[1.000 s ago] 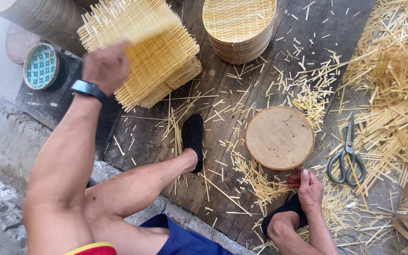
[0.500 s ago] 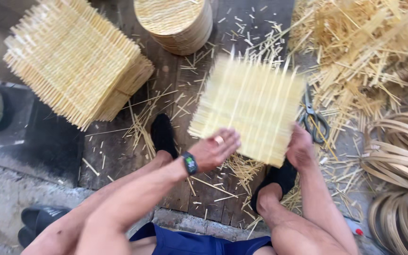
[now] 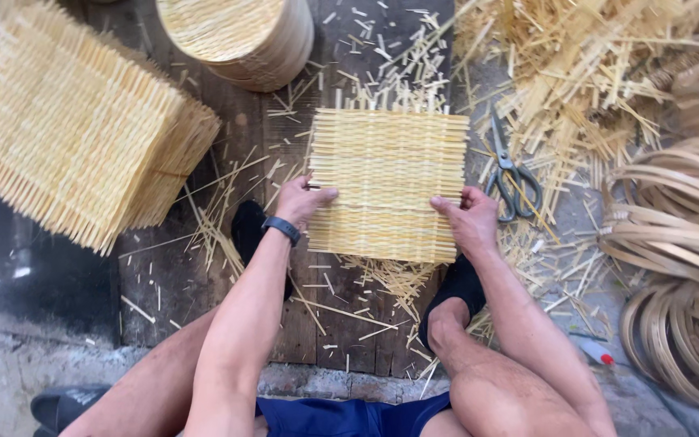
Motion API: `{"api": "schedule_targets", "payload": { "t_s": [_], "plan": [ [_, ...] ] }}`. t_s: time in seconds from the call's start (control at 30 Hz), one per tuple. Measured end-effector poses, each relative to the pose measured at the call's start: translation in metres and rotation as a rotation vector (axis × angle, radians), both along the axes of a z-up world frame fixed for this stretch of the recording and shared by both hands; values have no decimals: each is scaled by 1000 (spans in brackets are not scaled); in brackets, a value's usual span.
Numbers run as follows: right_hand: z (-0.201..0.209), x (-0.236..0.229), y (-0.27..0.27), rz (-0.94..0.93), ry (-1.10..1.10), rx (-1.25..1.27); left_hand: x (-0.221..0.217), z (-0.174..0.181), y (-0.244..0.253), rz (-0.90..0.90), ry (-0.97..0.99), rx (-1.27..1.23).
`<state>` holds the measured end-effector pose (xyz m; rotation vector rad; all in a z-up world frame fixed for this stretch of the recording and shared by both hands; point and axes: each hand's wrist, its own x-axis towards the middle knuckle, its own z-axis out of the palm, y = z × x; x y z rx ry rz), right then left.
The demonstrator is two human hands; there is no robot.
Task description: The person sits on the floor and repeatedly assembles small round bamboo baskets. They place a circular bamboo frame onto a flat woven mat, press it down, and then use shears to trim the excess mat material around the frame's edge. The finished baskets are stacked nearby.
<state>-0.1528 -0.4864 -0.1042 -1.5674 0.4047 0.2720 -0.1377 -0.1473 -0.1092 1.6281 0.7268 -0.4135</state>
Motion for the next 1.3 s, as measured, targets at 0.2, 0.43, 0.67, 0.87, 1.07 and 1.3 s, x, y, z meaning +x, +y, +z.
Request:
{"api": "schedule_targets", "payload": {
  "t_s": [0.2,0.43,0.67,0.87,1.07,1.3],
  "plan": [
    [16,-3,1,-49,-76,-126,-7,3,2,-1,-25,-103],
    [91,-50,-177,-467,-616,-833,-10,-10,20,61,-38,203],
    [132,-176,-399,-862,-419,-1488,-15,4,66,227,-264,46],
    [98,-247,-524,-879,-272,-1610,-12,17,68,222,-251,-56],
    [124,-249,-545,-666,-36,-1754,-16,24,52,216,-213,-48],
    [178,-223,-500,-799,68,-1214,-22,31,45,223,-228,-78]
  ]
}}
